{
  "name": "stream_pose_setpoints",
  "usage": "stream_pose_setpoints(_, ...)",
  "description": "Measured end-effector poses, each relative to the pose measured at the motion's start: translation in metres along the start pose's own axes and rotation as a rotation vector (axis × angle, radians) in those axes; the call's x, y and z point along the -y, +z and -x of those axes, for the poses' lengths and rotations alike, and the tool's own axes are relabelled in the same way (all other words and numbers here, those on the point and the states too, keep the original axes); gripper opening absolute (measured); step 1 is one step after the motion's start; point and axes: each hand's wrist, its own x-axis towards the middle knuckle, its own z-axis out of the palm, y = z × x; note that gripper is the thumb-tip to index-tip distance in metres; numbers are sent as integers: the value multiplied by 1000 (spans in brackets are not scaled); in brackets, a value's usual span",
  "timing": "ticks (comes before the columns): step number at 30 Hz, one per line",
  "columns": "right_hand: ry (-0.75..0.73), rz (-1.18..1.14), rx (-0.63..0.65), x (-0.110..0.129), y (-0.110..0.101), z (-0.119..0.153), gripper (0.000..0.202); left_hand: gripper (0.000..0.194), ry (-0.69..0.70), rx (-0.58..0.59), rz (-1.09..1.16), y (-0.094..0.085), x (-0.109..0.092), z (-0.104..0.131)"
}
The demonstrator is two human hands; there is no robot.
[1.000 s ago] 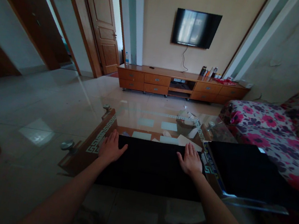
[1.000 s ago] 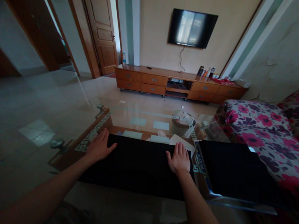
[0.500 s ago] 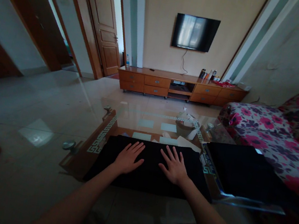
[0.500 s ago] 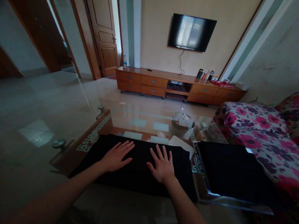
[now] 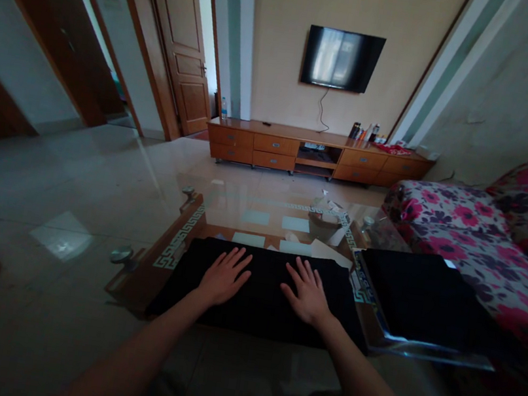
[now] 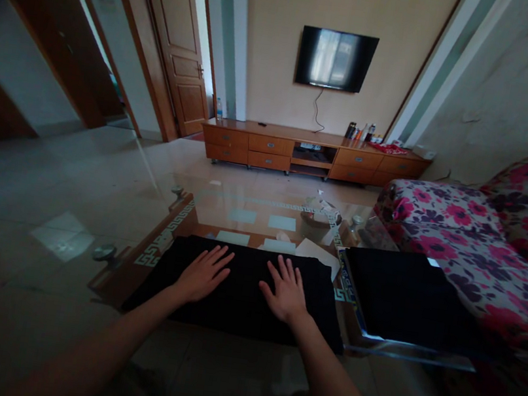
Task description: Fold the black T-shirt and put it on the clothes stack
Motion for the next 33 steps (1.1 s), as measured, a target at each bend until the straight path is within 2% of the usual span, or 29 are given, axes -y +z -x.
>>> stream_pose_setpoints(3, 252, 109, -105, -33, 4, 1, 69, 63, -183, -51, -98, -4, 48, 11)
stream_pose_setpoints(6, 282, 174, -119, -54, 11, 0, 82, 67, -212, -23, -127, -6, 84, 22)
stream_pose_setpoints(8, 261, 184, -117, -57, 13, -3, 85, 67, -197, -18, -127, -5, 95, 25)
stream_pose_setpoints(13, 261, 171, -104, -59, 13, -12, 86, 66, -224, -20, -116, 1, 97, 18)
stream_pose_setpoints(16, 229, 142, -70, -72, 8, -10, 84, 66, -309, -41, -110, 6, 101, 18)
stream_pose_setpoints(19, 264, 125, -76, -88, 7, -5, 81, 69, -390, -49, -85, 10, 110, 24)
stream_pose_setpoints(23, 294, 130, -112, -97, 11, -3, 84, 69, -372, -49, -84, 13, 119, 30)
stream_pose_setpoints(27, 286, 118, -68, -98, 12, -8, 90, 69, -405, -46, -109, 10, 112, 26)
stream_pose_setpoints(30, 291, 103, -52, -97, 12, -11, 91, 70, -514, -88, -155, 2, 100, 19)
stream_pose_setpoints(33, 320, 96, -92, -94, 14, -12, 87, 74, -717, -80, -178, -12, 91, 13)
